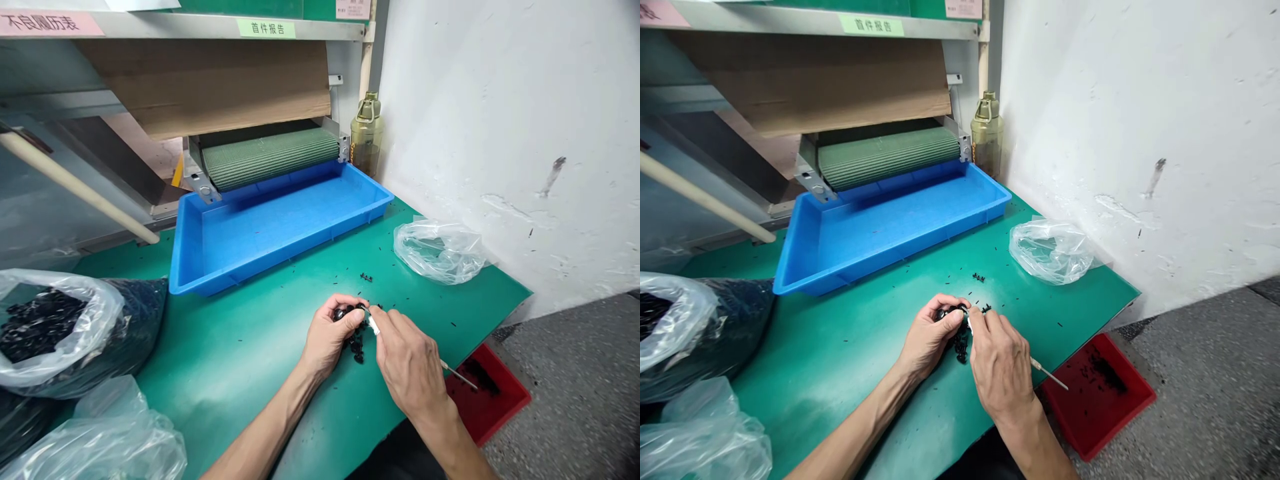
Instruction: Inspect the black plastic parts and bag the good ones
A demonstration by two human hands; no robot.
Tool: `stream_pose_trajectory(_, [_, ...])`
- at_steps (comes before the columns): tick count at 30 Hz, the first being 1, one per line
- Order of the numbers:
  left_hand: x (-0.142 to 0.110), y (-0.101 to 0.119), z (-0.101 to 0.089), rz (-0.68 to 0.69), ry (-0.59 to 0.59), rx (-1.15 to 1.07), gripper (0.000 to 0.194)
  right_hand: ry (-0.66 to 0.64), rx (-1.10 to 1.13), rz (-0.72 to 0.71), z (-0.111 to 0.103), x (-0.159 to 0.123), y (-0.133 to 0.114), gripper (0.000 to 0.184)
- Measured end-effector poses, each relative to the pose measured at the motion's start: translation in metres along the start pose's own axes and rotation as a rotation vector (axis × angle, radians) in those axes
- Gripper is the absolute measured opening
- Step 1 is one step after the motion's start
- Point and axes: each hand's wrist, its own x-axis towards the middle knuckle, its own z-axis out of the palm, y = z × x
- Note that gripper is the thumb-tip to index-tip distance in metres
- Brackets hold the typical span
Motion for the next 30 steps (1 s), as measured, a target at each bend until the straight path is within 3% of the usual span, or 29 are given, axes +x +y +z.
stream_pose_trajectory(5, [-0.001,-0.001,-0.001,0.065,0.008,0.055,0.018,-0.004,0.049,0.019,0.002,0.002,-0.005,0.03])
stream_pose_trajectory(10, [0.001,0.002,-0.004,0.071,0.038,0.108,0.018,-0.239,0.438,0.242,0.008,0.011,0.011,0.027])
stream_pose_trajectory(14, [0.008,0.006,-0.011,0.085,0.137,0.081,0.023,-0.255,0.567,0.4,0.014,0.013,0.034,0.025])
stream_pose_trajectory(19, [0.014,0.009,-0.015,0.016,0.147,-0.166,0.033,-0.271,0.393,0.253,0.016,0.007,0.05,0.025])
stream_pose_trajectory(22, [0.015,0.011,-0.014,-0.042,0.122,-0.28,0.031,-0.287,0.344,0.26,0.014,0.003,0.051,0.022])
stream_pose_trajectory(26, [0.017,0.014,-0.015,-0.094,0.112,-0.401,0.027,-0.397,0.384,0.219,0.011,0.001,0.035,0.02])
stream_pose_trajectory(30, [0.019,0.016,-0.02,-0.095,0.113,-0.444,0.026,-0.414,0.332,0.123,0.015,0.011,0.008,0.026])
